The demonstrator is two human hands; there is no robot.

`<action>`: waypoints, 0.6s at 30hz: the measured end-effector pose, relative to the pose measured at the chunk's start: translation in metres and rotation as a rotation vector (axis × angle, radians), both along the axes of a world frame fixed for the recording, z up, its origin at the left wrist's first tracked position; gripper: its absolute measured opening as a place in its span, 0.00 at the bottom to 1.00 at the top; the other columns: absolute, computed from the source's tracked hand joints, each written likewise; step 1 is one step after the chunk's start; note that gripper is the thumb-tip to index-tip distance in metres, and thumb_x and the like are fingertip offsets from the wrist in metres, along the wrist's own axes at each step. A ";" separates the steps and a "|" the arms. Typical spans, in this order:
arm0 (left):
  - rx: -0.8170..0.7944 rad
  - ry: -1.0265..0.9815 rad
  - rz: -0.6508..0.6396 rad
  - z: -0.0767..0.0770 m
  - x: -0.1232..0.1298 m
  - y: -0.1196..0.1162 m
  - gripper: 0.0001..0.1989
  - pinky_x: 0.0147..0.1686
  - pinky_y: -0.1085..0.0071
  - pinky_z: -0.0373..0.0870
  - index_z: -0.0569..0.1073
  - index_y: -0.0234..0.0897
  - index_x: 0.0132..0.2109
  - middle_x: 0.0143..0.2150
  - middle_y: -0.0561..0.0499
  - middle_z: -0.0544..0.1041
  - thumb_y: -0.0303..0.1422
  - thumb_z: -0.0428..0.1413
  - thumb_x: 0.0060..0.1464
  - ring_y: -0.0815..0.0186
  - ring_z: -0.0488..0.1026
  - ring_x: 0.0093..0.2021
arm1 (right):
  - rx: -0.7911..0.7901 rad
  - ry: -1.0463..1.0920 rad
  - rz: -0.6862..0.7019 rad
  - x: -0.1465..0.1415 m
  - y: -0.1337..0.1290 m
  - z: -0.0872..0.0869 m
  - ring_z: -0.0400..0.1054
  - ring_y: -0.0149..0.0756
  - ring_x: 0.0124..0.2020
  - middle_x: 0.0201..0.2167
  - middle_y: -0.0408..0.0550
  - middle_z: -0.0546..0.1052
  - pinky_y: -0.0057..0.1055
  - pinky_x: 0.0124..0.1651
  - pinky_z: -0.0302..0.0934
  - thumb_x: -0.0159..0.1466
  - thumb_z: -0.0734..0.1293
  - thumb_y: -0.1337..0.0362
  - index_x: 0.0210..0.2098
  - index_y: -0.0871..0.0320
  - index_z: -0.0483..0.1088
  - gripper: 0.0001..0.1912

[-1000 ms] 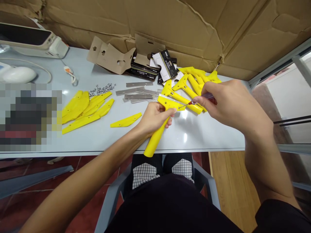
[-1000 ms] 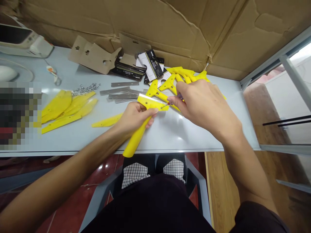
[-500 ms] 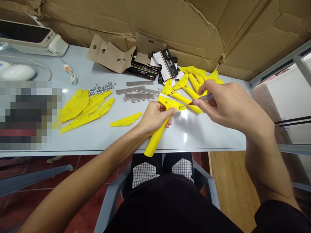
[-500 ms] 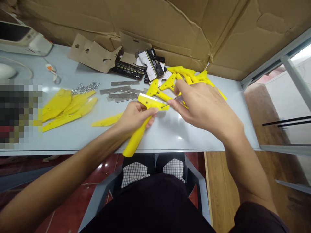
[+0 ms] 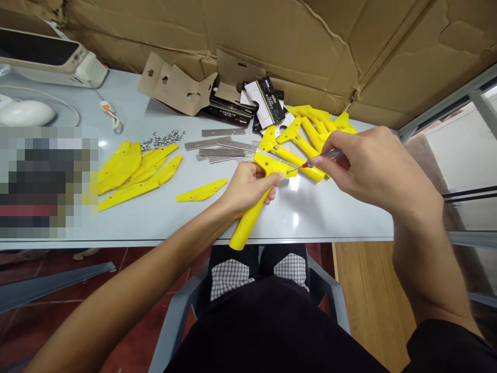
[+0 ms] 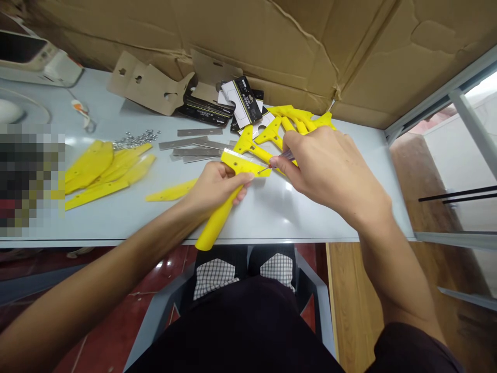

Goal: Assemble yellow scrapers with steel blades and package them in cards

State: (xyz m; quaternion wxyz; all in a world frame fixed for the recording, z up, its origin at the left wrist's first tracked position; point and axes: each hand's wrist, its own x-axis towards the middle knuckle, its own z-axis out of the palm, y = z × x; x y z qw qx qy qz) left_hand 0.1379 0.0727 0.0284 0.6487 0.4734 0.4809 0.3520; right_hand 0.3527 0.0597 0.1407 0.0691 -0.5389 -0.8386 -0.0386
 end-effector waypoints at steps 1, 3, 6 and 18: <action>0.000 -0.003 0.002 0.001 0.000 0.000 0.12 0.18 0.74 0.63 0.72 0.36 0.28 0.20 0.52 0.72 0.27 0.62 0.60 0.72 0.66 0.17 | 0.009 -0.019 -0.001 0.001 0.000 0.000 0.72 0.50 0.26 0.23 0.50 0.72 0.46 0.34 0.65 0.72 0.67 0.53 0.31 0.54 0.70 0.16; -0.010 -0.011 0.013 0.002 0.000 0.000 0.12 0.18 0.74 0.63 0.72 0.35 0.28 0.20 0.52 0.72 0.26 0.62 0.60 0.72 0.67 0.18 | -0.002 -0.024 0.021 0.004 -0.001 -0.001 0.73 0.50 0.27 0.25 0.51 0.74 0.45 0.34 0.65 0.72 0.67 0.52 0.36 0.54 0.72 0.13; -0.041 -0.012 0.025 0.005 0.001 0.000 0.11 0.18 0.75 0.63 0.72 0.35 0.29 0.20 0.52 0.73 0.25 0.61 0.61 0.73 0.67 0.18 | -0.067 0.018 0.117 0.007 -0.003 0.000 0.76 0.49 0.33 0.33 0.51 0.80 0.42 0.36 0.66 0.72 0.67 0.54 0.47 0.54 0.73 0.11; -0.054 -0.024 0.030 0.005 0.003 0.001 0.13 0.17 0.76 0.61 0.71 0.36 0.29 0.21 0.54 0.72 0.23 0.61 0.62 0.74 0.66 0.17 | -0.027 0.074 0.180 0.002 -0.004 -0.006 0.75 0.46 0.29 0.26 0.48 0.76 0.46 0.42 0.67 0.75 0.64 0.56 0.39 0.56 0.77 0.14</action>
